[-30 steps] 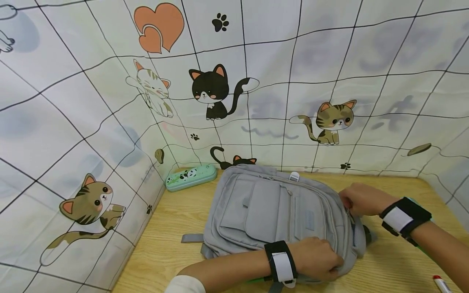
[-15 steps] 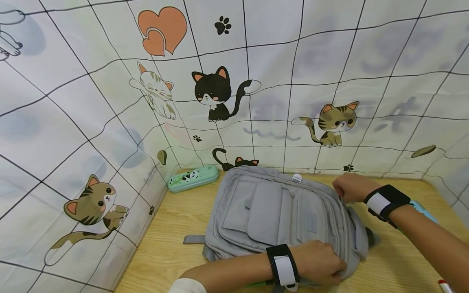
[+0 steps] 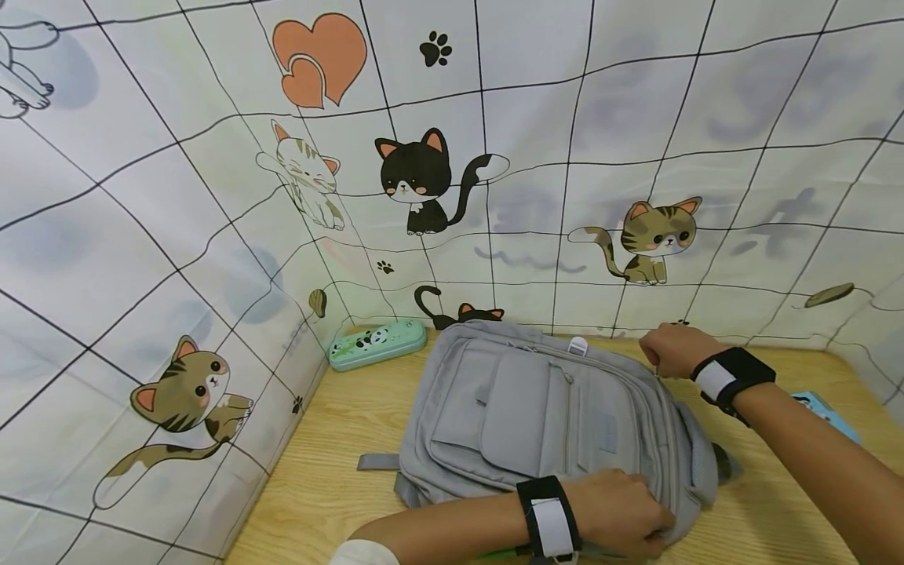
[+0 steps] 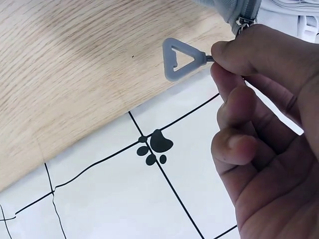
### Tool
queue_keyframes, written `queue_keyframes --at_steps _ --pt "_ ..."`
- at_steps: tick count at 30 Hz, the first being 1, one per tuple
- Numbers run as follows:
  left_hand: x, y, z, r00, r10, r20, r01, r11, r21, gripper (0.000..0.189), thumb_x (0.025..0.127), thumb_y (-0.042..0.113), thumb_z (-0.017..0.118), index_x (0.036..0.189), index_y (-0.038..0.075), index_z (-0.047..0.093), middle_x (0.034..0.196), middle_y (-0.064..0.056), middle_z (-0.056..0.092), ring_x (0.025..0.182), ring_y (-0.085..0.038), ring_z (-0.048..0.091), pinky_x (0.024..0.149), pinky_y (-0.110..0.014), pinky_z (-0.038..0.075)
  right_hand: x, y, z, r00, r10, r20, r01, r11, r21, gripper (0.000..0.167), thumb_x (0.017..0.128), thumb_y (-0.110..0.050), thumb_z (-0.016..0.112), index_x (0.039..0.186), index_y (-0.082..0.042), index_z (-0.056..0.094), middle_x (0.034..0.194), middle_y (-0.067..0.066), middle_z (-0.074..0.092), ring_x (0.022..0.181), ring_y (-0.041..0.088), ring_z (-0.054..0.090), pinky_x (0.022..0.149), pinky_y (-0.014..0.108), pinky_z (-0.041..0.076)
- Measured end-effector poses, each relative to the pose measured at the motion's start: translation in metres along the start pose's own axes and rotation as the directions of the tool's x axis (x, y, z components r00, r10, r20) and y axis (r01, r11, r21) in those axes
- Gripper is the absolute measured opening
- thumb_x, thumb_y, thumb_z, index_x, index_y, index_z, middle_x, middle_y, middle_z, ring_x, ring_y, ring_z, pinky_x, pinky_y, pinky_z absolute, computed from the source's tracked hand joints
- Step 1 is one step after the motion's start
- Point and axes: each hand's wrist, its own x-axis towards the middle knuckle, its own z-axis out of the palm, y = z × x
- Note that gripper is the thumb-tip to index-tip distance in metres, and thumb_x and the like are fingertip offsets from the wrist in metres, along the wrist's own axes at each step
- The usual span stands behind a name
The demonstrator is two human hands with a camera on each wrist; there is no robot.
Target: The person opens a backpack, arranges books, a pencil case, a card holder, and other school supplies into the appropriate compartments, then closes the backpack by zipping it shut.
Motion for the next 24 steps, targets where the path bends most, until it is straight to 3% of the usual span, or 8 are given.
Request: queue_keyframes --at_steps 3,6,10,13,16,18,20,24 --pt "0.003 0.0 -0.01 0.997 -0.029 0.074 0.036 0.995 -0.092 0.022 0.093 0.045 0.046 0.076 0.033 0.053 0.059 0.016 0.05 0.055 0.003 0.046 0.05 -0.013 0.039 -0.007 0.002 -0.001 1.0 0.018 -0.006 -0.018 1.0 0.0 0.027 0.069 0.004 0.064 0.063 -0.018 0.048 0.058 -0.004 0.043 0.053 0.012 0.039 0.049 0.027 0.029" --pt "0.006 -0.013 -0.029 0.988 -0.072 0.135 0.097 0.977 -0.189 0.027 0.093 0.048 0.045 0.074 0.03 0.054 0.063 0.017 0.053 0.054 0.002 0.049 0.049 -0.014 0.039 -0.013 0.004 -0.002 0.999 0.031 -0.042 -0.031 0.999 -0.015 0.024 0.071 -0.001 0.066 0.065 -0.018 0.05 0.061 -0.005 0.045 0.055 0.011 0.041 0.049 0.027 0.03" --pt "0.017 -0.051 -0.057 0.978 -0.165 0.128 0.19 0.956 -0.224 0.025 0.094 0.042 0.047 0.073 0.029 0.052 0.062 0.015 0.05 0.051 -0.001 0.046 0.048 -0.017 0.036 -0.02 0.006 0.002 0.992 0.048 -0.117 -0.053 0.998 -0.043 0.017 0.077 -0.012 0.069 0.074 -0.015 0.052 0.063 -0.005 0.047 0.054 0.009 0.042 0.048 0.027 0.032" --pt "0.033 -0.085 -0.068 0.959 -0.263 0.109 0.28 0.942 -0.187 0.033 0.094 0.036 0.047 0.065 0.023 0.048 0.056 0.008 0.04 0.045 -0.007 0.035 0.044 -0.021 0.028 -0.028 0.003 0.004 0.986 0.081 -0.145 -0.087 0.996 -0.036 0.019 0.08 -0.019 0.069 0.087 -0.01 0.054 0.065 -0.003 0.051 0.051 0.009 0.044 0.046 0.027 0.034" --pt "0.056 -0.113 -0.067 0.93 -0.361 0.072 0.366 0.928 -0.07 0.025 0.094 0.035 0.048 0.073 0.023 0.054 0.067 0.008 0.045 0.057 -0.007 0.041 0.053 -0.02 0.035 -0.04 -0.005 0.004 0.982 0.128 -0.142 -0.127 0.992 0.016 0.022 0.083 -0.022 0.066 0.095 -0.007 0.056 0.068 -0.001 0.056 0.051 0.009 0.047 0.046 0.028 0.038" --pt "0.075 -0.125 -0.059 0.917 -0.399 0.02 0.399 0.917 0.003 0.015 0.094 0.034 0.047 0.093 0.025 0.059 0.087 0.008 0.052 0.077 -0.007 0.049 0.066 -0.019 0.042 -0.052 -0.009 0.005 0.978 0.167 -0.124 -0.159 0.985 0.066 0.017 0.085 -0.023 0.063 0.092 -0.008 0.057 0.069 -0.001 0.057 0.052 0.008 0.048 0.048 0.028 0.038" --pt "0.092 -0.134 -0.049 0.907 -0.421 -0.028 0.422 0.906 0.042 0.023 0.095 0.035 0.045 0.116 0.029 0.052 0.113 0.01 0.051 0.103 -0.008 0.05 0.085 -0.022 0.044 -0.064 -0.016 0.008 0.975 0.197 -0.098 -0.185 0.975 0.121 0.016 0.087 -0.026 0.061 0.088 -0.011 0.058 0.07 -0.002 0.057 0.053 0.008 0.048 0.048 0.027 0.037" --pt "0.122 -0.143 -0.029 0.927 -0.372 -0.044 0.37 0.928 -0.042 0.037 0.097 0.03 0.041 0.134 0.036 0.039 0.136 0.013 0.041 0.125 -0.012 0.042 0.1 -0.033 0.039 -0.083 -0.028 0.019 0.972 0.226 -0.058 -0.211 0.958 0.193 0.02 0.088 -0.033 0.059 0.086 -0.013 0.058 0.069 -0.004 0.055 0.052 0.007 0.045 0.047 0.025 0.035"
